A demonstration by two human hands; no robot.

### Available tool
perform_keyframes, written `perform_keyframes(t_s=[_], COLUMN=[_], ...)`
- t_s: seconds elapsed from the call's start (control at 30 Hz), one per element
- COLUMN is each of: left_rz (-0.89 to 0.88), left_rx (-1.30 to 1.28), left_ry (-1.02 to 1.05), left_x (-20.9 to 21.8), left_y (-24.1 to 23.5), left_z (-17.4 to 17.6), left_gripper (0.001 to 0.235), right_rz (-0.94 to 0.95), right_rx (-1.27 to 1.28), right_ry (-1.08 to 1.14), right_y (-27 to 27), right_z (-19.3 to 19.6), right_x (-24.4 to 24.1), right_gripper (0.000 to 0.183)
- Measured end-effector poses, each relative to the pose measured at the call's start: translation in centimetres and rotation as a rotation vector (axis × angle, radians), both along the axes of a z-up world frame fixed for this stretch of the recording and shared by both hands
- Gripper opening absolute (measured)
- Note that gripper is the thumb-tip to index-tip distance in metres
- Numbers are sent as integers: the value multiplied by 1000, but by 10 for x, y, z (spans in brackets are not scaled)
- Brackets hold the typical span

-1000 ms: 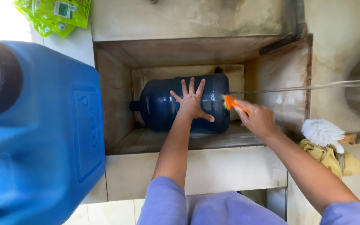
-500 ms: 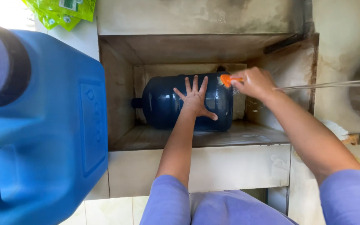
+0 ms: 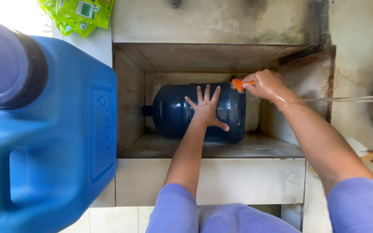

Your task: Scrubbing and rinsing a large blue plastic water container in a sink using a brush.

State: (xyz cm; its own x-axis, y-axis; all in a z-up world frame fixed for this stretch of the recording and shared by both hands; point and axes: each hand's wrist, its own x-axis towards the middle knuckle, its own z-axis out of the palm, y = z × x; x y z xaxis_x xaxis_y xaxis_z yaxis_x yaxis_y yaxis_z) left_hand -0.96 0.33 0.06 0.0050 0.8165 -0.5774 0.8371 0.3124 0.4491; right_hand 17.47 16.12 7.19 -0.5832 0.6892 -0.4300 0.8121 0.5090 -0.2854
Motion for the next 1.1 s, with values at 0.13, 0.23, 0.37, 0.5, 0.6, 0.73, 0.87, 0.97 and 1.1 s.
perform_keyframes(t_s=[0.13, 0.23, 0.37, 0.5, 0.6, 0.73, 0.87, 0.97, 1.1], left_rz=[-12, -11, -16, -9, -17, -52, -47, -24, -49], left_rx=[-24, -46, -47, -15, -45, -104, 4, -16, -66], left_ry=[-7, 0, 16, 18, -11, 37, 102, 44, 46], left_x=[6, 4, 4, 3, 12, 1, 0, 12, 28], left_y=[-1, -1, -2, -17, -30, -41, -16, -7, -9], left_z=[-1, 10, 8, 7, 13, 11, 27, 23, 22], left_gripper=[174, 175, 174, 171, 168, 157, 161, 172, 175], right_rz=[-10, 29, 56, 10, 57, 187, 173, 95, -112], right_rx=[-6, -52, -52, -13, 22, 106, 157, 201, 158], right_ry=[-96, -111, -95, -70, -63, -159, -101, -59, 138], right_y=[3, -9, -1, -2, -41, -115, -105, -76, -50], right_z=[-7, 14, 4, -3, 25, 65, 47, 13, -13], right_x=[-4, -3, -6, -10, 11, 25, 19, 9, 10], right_gripper=[30, 30, 29, 29, 29, 34, 35, 32, 28])
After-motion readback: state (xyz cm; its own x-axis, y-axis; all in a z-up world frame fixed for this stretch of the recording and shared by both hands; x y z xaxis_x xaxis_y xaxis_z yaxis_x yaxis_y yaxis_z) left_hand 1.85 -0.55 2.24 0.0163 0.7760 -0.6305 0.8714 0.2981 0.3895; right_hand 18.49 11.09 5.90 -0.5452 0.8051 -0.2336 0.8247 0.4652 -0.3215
